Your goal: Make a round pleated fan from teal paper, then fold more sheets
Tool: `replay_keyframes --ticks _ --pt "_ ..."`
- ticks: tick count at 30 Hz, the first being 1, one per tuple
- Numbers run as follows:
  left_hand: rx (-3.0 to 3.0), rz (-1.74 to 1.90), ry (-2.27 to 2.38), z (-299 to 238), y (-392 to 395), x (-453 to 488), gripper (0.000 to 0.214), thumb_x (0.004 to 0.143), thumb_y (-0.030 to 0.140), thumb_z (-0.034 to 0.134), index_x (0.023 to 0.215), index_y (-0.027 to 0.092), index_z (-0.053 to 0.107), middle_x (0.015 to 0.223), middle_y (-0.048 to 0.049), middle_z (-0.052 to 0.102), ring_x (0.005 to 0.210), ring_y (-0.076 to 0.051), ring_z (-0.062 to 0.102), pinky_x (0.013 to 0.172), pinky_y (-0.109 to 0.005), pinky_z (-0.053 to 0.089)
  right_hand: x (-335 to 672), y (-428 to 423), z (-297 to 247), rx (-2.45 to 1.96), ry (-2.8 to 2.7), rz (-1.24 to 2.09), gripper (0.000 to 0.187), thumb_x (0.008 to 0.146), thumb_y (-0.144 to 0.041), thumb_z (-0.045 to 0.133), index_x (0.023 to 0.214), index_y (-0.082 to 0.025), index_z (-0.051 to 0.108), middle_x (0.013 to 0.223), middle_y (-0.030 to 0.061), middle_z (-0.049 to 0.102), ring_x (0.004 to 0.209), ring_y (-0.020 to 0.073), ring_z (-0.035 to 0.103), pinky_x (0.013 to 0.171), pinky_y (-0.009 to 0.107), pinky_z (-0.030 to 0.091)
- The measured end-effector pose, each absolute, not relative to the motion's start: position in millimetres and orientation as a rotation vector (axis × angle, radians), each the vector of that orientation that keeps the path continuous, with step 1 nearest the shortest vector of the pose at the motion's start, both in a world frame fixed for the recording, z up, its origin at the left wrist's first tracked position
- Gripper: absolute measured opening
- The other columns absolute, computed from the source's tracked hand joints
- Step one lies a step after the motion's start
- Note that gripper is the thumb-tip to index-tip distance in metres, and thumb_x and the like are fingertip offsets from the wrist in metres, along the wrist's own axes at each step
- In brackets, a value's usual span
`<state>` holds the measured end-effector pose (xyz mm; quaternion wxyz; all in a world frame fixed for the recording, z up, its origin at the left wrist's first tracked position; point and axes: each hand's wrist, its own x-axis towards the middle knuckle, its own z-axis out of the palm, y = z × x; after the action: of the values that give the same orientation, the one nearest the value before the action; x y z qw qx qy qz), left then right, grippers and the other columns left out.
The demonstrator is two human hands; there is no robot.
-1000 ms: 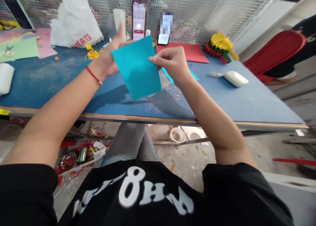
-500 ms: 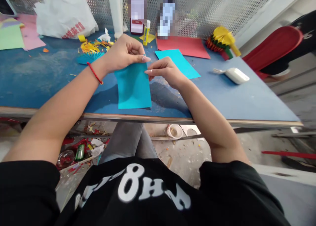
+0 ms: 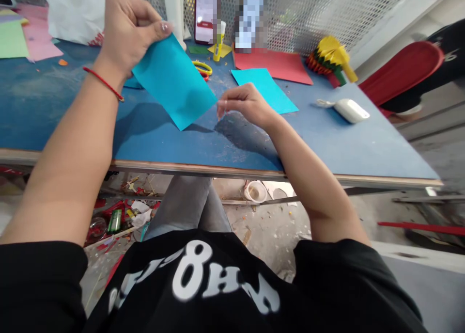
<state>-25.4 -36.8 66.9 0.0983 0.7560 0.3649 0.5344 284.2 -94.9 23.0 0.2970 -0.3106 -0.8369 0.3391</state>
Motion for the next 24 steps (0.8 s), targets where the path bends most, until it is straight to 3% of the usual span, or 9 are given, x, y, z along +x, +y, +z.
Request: replay_keyframes --ticks 4,8,10,12,13,14,15,18,24 --pt "2.138 1.579 0.988 52 -29 -9 0.058 0.06 0.073 0.092 0.064 0.022 0.067 0.05 0.0139 0.051 0.05 -0.001 0.031 0.041 -0.031 0.02 281 -93 17 -0.879 -2.002 0.875 0.064 0.091 -0.084 0.05 0.089 -0.026 0.074 0.076 0.0028 0.074 0.067 0.0174 0.066 0.069 0.035 0.058" --pt "1.972 1.545 0.897 46 -36 1 0.056 0.065 0.069 0.094 0.07 0.019 0.069 0.058 0.0125 0.064 0.053 -0.002 0.044 0.045 -0.025 0.038 280 -95 14 -0.899 -2.09 0.769 0.056 0.088 -0.079 0.065 0.078 -0.024 0.069 0.071 0.0011 0.068 0.069 0.0178 0.067 0.065 0.032 0.057" --pt "1.879 1.522 0.832 48 -49 4 0.053 0.08 0.067 0.086 0.089 0.016 0.075 0.074 0.0094 0.074 0.066 -0.005 0.062 0.058 -0.022 0.054 282 -93 15 -0.863 -2.05 0.718 0.056 0.089 -0.077 0.065 0.073 -0.023 0.067 0.067 0.0008 0.065 0.065 0.0166 0.065 0.063 0.032 0.055" --pt "1.776 1.461 0.701 53 -67 11 0.051 0.106 0.06 0.056 0.125 0.015 0.071 0.108 0.0062 0.08 0.109 -0.014 0.075 0.088 -0.03 0.064 285 -91 16 -0.782 -1.95 0.689 0.059 0.088 -0.078 0.065 0.07 -0.022 0.066 0.062 0.0003 0.061 0.059 0.0143 0.06 0.059 0.031 0.051" --pt "1.646 1.439 0.553 55 -77 17 0.054 0.116 0.045 0.024 0.144 0.014 0.059 0.13 0.0083 0.073 0.143 -0.019 0.058 0.109 -0.039 0.056 286 -90 16 -0.74 -1.889 0.684 0.06 0.087 -0.079 0.065 0.069 -0.022 0.066 0.059 -0.0001 0.059 0.055 0.013 0.056 0.057 0.03 0.049" --pt "1.555 1.348 0.422 57 -87 24 0.069 0.113 0.038 -0.003 0.154 0.015 0.049 0.14 0.0099 0.066 0.156 -0.019 0.04 0.12 -0.046 0.046 287 -89 17 -0.706 -1.824 0.686 0.061 0.085 -0.081 0.066 0.069 -0.022 0.067 0.057 -0.0006 0.057 0.053 0.012 0.053 0.054 0.03 0.047" --pt "1.487 1.317 0.331 57 -96 32 0.07 0.112 0.034 -0.004 0.153 0.016 0.05 0.142 0.0081 0.066 0.158 -0.018 0.038 0.124 -0.049 0.043 287 -88 17 -0.683 -1.762 0.694 0.061 0.083 -0.082 0.067 0.069 -0.022 0.067 0.056 -0.0013 0.055 0.051 0.0111 0.05 0.052 0.03 0.044" --pt "1.338 1.325 0.37 52 -113 59 0.038 0.104 0.016 0.045 0.134 0.031 0.063 0.144 0.0082 0.067 0.155 -0.019 0.045 0.129 -0.047 0.044 285 -86 15 -0.664 -1.65 0.726 0.061 0.081 -0.083 0.068 0.071 -0.023 0.069 0.057 -0.0028 0.052 0.052 0.0103 0.047 0.049 0.028 0.041" --pt "1.143 1.293 0.564 40 -114 82 0.029 0.108 0.015 0.043 0.129 0.02 0.063 0.144 -0.0072 0.069 0.157 -0.025 0.042 0.127 -0.055 0.043 283 -84 9 -0.72 -1.562 0.768 0.055 0.079 -0.078 0.074 0.079 -0.024 0.071 0.064 -0.0031 0.053 0.06 0.0116 0.05 0.05 0.026 0.041"
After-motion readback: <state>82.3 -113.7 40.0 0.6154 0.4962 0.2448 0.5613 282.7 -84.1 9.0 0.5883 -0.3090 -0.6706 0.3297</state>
